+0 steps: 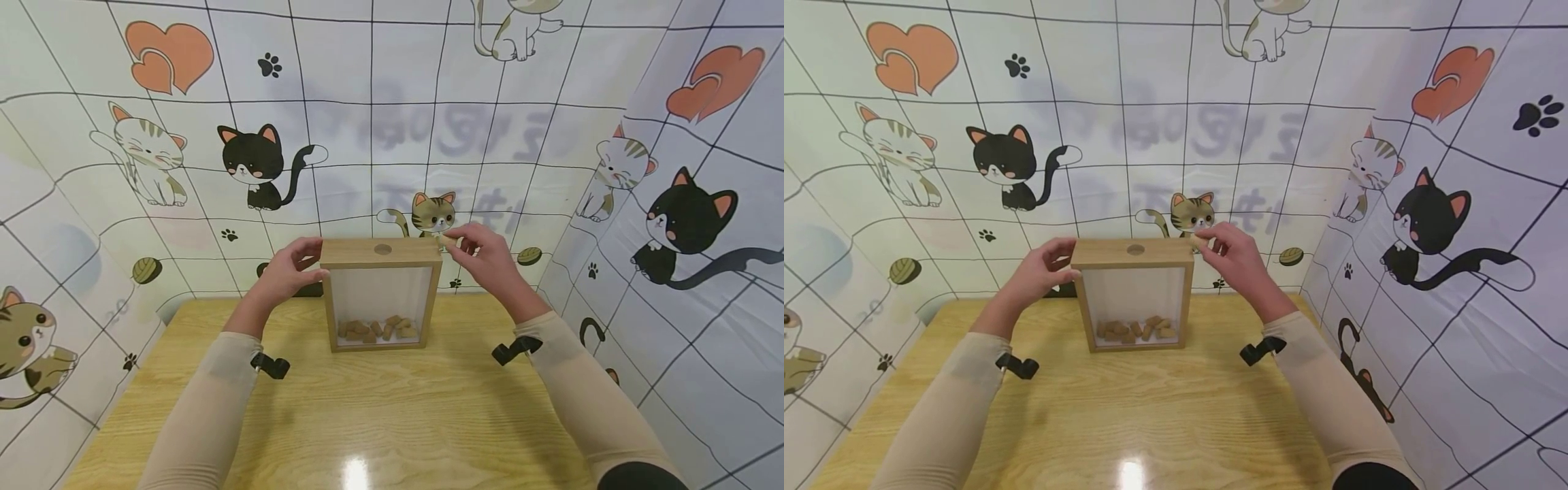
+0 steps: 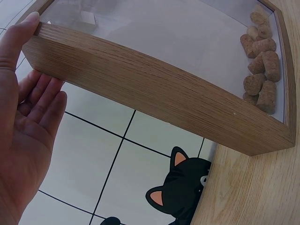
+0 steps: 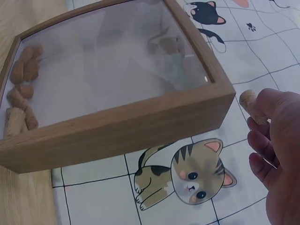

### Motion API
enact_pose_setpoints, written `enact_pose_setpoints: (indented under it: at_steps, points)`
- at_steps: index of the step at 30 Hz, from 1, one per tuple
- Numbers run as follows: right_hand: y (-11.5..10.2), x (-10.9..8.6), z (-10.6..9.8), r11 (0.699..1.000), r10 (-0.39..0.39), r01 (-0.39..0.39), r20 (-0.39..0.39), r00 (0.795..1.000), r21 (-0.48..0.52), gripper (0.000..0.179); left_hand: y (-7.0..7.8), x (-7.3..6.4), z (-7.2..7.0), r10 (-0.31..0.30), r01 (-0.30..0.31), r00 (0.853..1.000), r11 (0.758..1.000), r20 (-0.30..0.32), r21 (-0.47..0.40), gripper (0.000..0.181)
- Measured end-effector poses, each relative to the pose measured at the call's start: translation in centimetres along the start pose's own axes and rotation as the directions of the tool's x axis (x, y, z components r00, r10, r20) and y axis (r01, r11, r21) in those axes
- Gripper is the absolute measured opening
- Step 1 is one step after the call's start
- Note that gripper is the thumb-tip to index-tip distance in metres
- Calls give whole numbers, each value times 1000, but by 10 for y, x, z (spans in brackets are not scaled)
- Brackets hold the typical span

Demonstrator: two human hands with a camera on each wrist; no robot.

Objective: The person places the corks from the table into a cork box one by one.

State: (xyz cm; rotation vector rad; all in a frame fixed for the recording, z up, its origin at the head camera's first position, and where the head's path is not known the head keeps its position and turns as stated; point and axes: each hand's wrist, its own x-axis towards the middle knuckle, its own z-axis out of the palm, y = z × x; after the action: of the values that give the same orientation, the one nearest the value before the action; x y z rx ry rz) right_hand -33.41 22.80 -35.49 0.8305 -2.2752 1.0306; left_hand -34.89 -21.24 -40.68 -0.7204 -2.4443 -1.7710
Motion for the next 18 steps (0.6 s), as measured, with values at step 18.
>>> enact_pose_setpoints:
  at_steps: [18]
  points:
    - [-41, 38, 25, 1000, 2, -5, 129, 992, 21, 16, 0, 0, -1, 5, -5, 1000, 1000, 11, -4, 72]
